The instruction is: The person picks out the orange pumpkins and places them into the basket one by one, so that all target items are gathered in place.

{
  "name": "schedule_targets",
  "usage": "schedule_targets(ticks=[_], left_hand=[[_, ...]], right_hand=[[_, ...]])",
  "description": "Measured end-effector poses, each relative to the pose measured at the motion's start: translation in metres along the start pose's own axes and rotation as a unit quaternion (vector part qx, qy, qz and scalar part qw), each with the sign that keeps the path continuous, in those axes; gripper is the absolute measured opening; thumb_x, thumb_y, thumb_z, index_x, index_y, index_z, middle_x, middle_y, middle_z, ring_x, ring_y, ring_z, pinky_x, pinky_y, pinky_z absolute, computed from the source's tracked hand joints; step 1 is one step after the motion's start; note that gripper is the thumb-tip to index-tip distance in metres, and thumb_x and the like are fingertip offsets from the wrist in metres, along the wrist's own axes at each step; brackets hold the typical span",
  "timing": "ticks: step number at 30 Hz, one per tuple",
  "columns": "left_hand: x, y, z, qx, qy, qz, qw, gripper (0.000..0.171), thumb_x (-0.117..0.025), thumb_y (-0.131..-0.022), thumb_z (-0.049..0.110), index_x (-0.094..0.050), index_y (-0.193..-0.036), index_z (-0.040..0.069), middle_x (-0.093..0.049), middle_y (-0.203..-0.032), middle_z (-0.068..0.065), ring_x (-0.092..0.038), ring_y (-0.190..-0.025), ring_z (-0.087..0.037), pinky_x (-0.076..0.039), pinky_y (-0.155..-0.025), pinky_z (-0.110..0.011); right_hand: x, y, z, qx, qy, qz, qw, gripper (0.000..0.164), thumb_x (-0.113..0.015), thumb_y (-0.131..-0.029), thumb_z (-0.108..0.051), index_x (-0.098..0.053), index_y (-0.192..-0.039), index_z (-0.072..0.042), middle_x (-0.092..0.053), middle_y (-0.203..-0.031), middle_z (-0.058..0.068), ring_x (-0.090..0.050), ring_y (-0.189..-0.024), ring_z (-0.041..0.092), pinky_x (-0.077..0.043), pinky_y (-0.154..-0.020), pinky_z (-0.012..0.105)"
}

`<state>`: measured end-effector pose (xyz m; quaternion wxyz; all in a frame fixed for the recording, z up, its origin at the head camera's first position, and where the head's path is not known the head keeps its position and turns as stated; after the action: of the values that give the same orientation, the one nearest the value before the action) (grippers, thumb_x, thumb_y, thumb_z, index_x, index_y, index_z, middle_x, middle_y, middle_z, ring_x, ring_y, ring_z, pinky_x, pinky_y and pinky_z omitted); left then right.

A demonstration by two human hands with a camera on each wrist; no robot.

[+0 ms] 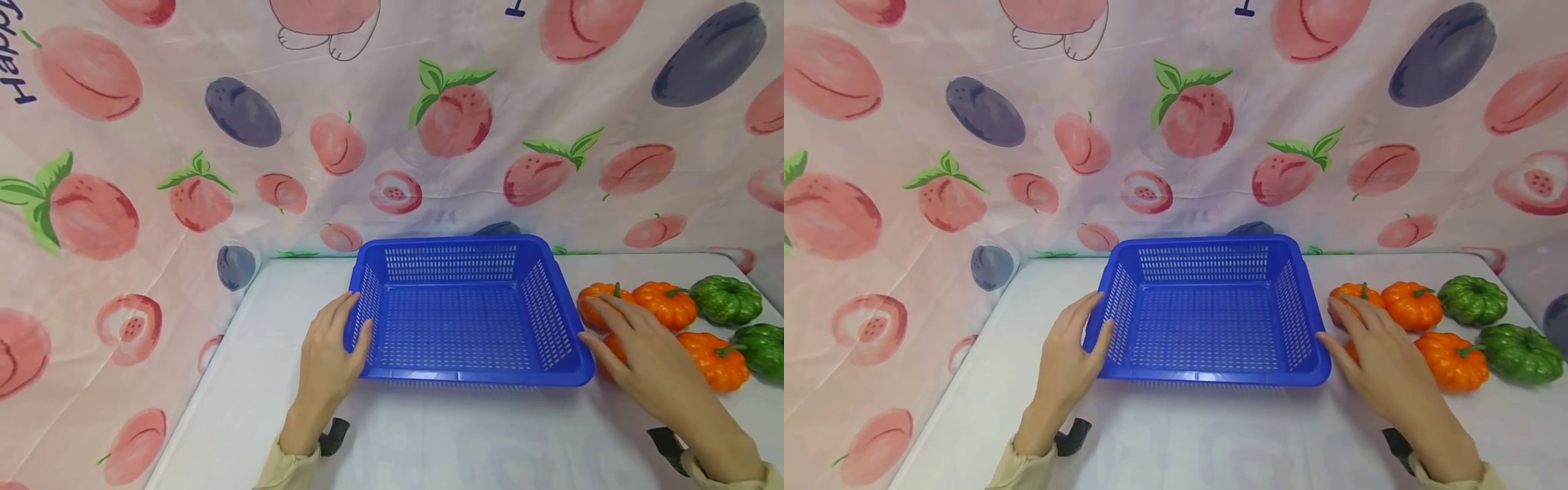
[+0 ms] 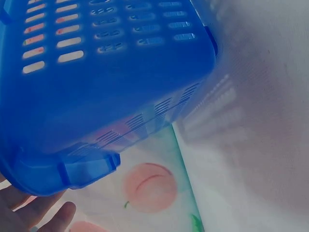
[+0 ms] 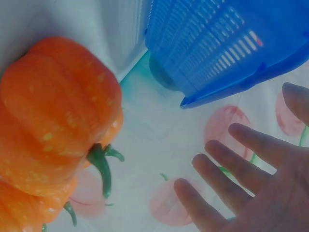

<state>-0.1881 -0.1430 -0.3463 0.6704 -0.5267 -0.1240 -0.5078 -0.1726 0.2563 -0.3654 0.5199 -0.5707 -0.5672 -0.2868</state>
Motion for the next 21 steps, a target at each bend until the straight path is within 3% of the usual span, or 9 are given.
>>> schedule_targets(ticks=[9,21], left_hand=[[-0.003,-0.001,-0.014,0.05,0.033,-0.028,0.9978,0.044,-0.061,-0.098,0.032,-0.059,-0.137,0.012,-0.058,-0.139,-0.008,-0.052,-0.131,-0.026,-0.043,-0.108,-0.046],[-0.006,-0.004,-0.029,0.071,0.068,-0.024,0.9949,0.042,-0.065,-0.096,0.03,-0.061,-0.134,0.015,-0.059,-0.138,-0.005,-0.052,-0.132,-0.024,-0.043,-0.109,-0.047]], right_hand=[[-0.005,0.001,0.011,-0.012,-0.002,-0.008,1.0,0.063,-0.057,-0.099,-0.043,-0.046,-0.142,0.001,-0.042,-0.143,0.029,-0.036,-0.128,0.051,-0.026,-0.106,0.072],[-0.011,0.005,0.025,-0.03,0.004,-0.02,0.999,0.062,-0.061,-0.098,-0.04,-0.048,-0.137,0.005,-0.044,-0.138,0.03,-0.037,-0.125,0.05,-0.033,-0.097,0.074]])
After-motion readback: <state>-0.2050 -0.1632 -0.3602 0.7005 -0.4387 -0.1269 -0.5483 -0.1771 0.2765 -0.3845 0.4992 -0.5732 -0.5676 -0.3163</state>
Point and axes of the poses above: each hand's wrist, its own y-axis away from the middle knuckle, its own x-axis out of the back of the hand, z = x × y, the point moved 9 cm from there along -y, towards the middle knuckle
